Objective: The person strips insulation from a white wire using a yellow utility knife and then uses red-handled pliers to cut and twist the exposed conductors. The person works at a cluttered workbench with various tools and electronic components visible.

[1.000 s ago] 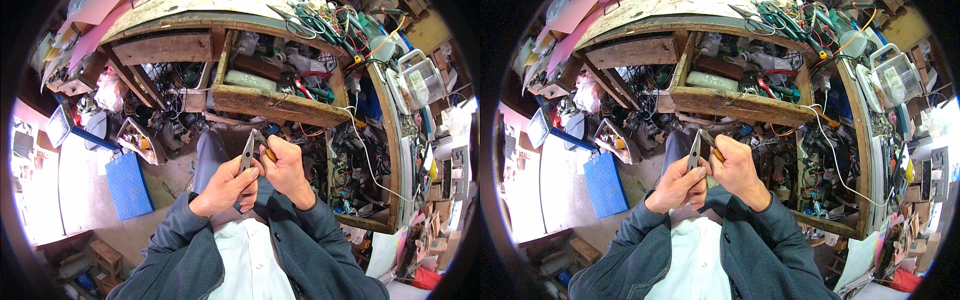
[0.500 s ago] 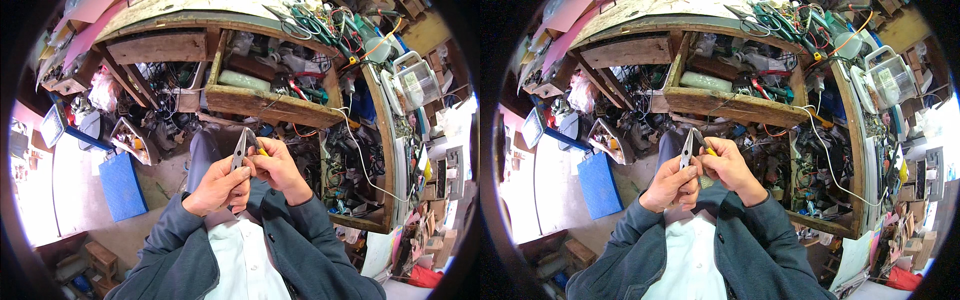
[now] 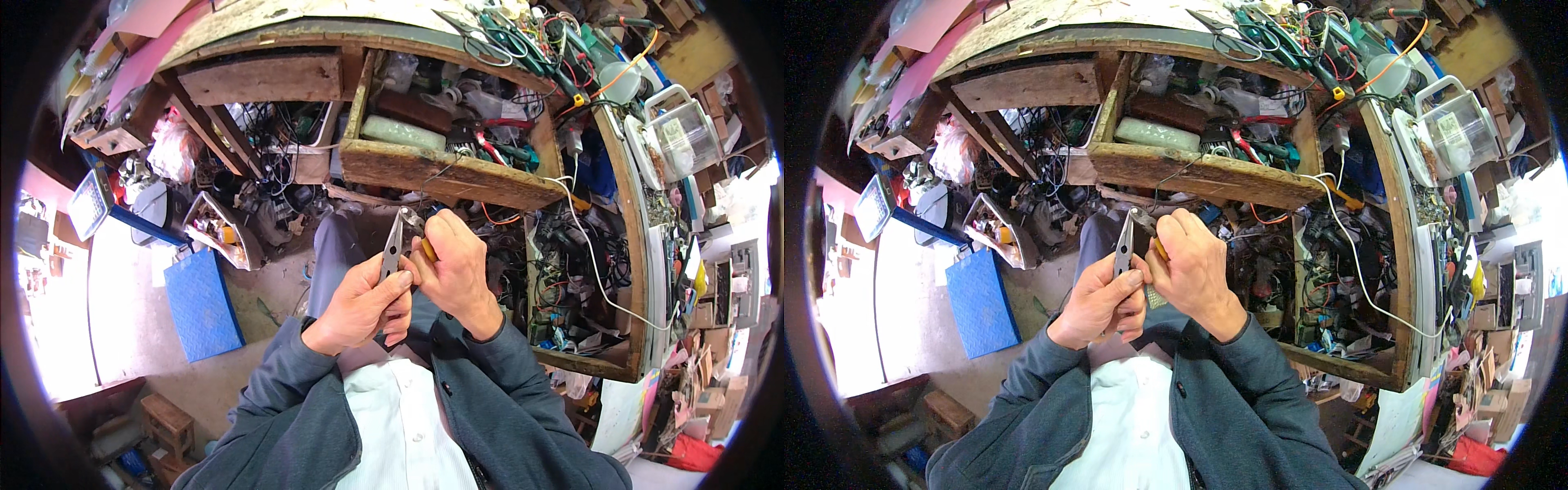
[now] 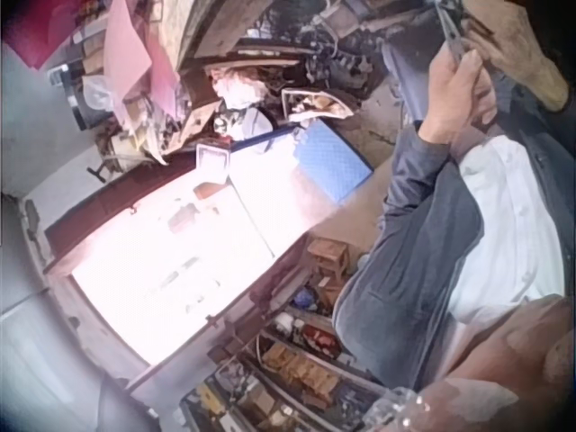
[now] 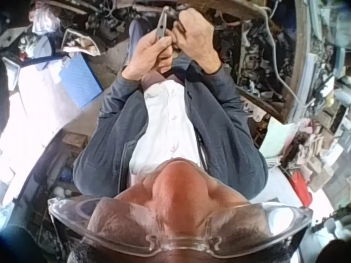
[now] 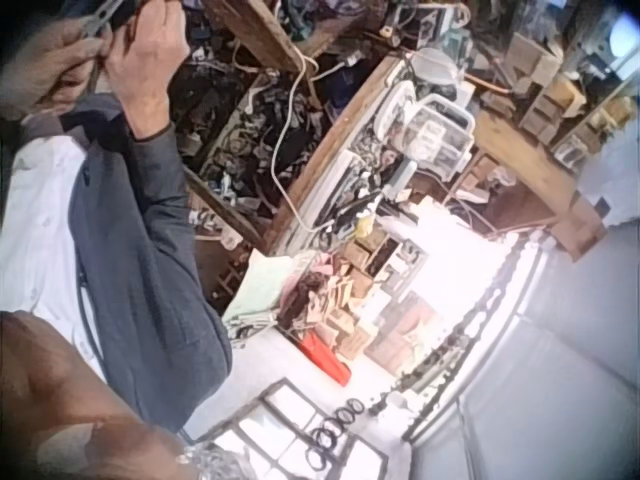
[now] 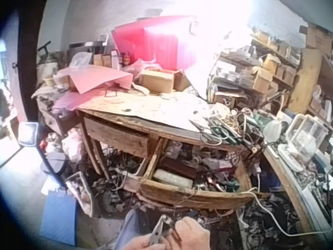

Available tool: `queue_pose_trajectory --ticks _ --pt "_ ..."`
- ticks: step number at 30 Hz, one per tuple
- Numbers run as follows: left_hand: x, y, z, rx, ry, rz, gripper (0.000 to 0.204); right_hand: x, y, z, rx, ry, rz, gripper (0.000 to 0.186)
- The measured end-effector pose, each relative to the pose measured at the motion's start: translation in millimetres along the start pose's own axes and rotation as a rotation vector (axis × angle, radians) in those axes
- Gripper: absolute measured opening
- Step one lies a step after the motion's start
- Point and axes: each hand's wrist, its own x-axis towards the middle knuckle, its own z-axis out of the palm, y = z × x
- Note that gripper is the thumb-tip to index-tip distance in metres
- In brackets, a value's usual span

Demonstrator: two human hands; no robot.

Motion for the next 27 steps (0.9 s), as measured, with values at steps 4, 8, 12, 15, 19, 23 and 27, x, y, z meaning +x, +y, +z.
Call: queue_pose_trajectory --ticks 4,8,12,15,19,23,27 --pt "5 -7 -2 0.13 0.035 0.066 0.013 2 -2 -5 -0.133 -0.002 -0.071 0.021" --pt "3 -4 2 0.14 0.023 0.048 0.014 -1 4 3 -0.093 0.06 -0.083 0.024" --pt "-1 3 0 -0.014 -0.041 -0.045 0.016 -4 6 6 0.041 0.056 -0.048 0.022" --pt "-2 5 -4 -0.047 -0.088 -0.072 0.017 -3 5 4 0.241 -0.008 0.085 0.028" --pt "-1 5 -4 -0.064 -0.122 -0.069 0.018 -6 12 7 0.486 -0.095 0.267 0.031" --pt "-3 7 -4 -0.084 -0.103 -0.074 0.018 -3 11 6 0.87 -0.257 0.509 0.019" --pt "0 5 -6 -0.148 -0.144 -0.079 0.018 -7 14 12 0.803 -0.182 0.507 0.026"
